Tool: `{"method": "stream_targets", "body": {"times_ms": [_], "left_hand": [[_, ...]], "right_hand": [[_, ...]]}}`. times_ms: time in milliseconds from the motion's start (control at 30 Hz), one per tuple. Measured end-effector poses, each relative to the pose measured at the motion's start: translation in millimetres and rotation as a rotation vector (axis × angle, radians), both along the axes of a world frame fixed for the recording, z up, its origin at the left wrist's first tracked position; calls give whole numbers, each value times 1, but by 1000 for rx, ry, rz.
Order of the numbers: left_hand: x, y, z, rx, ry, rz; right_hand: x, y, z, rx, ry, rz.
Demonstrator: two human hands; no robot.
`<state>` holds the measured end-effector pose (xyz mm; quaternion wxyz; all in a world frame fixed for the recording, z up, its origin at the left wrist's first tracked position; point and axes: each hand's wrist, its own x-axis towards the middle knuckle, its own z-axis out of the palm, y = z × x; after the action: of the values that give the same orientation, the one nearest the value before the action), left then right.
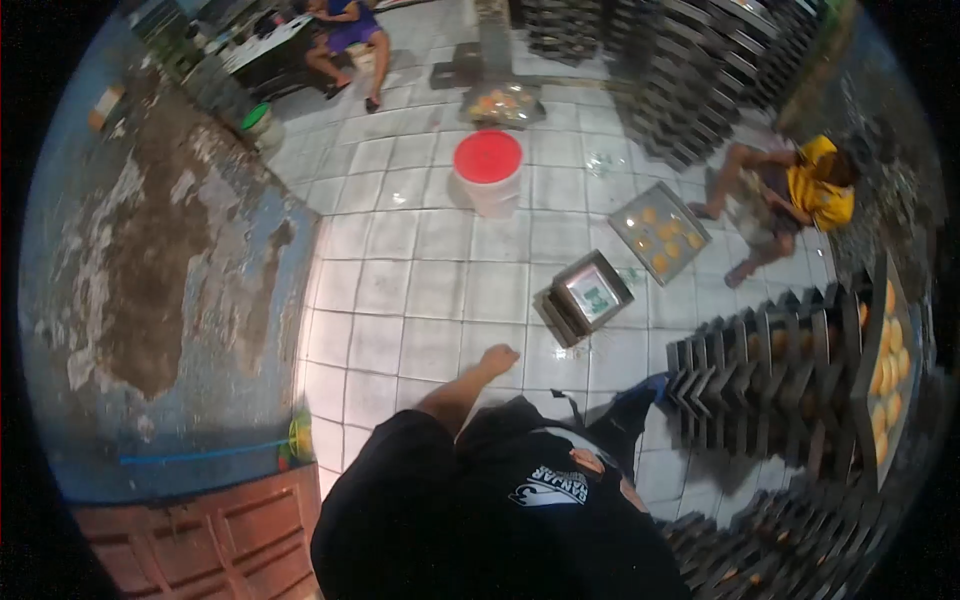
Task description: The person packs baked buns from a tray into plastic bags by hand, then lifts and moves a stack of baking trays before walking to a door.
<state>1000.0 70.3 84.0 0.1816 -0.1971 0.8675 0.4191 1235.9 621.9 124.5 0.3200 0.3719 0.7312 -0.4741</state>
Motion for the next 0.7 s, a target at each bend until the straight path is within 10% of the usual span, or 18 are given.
{"method": "stream_targets", "body": {"times_ms": [333,700], "left_hand": [[-13,120,-29,-8,-119,-262],[-42,116,132,206,245,302]], "right_hand": [[-205,80,6,-204,268,259],[-438,8,23,116,48,1143]]}}
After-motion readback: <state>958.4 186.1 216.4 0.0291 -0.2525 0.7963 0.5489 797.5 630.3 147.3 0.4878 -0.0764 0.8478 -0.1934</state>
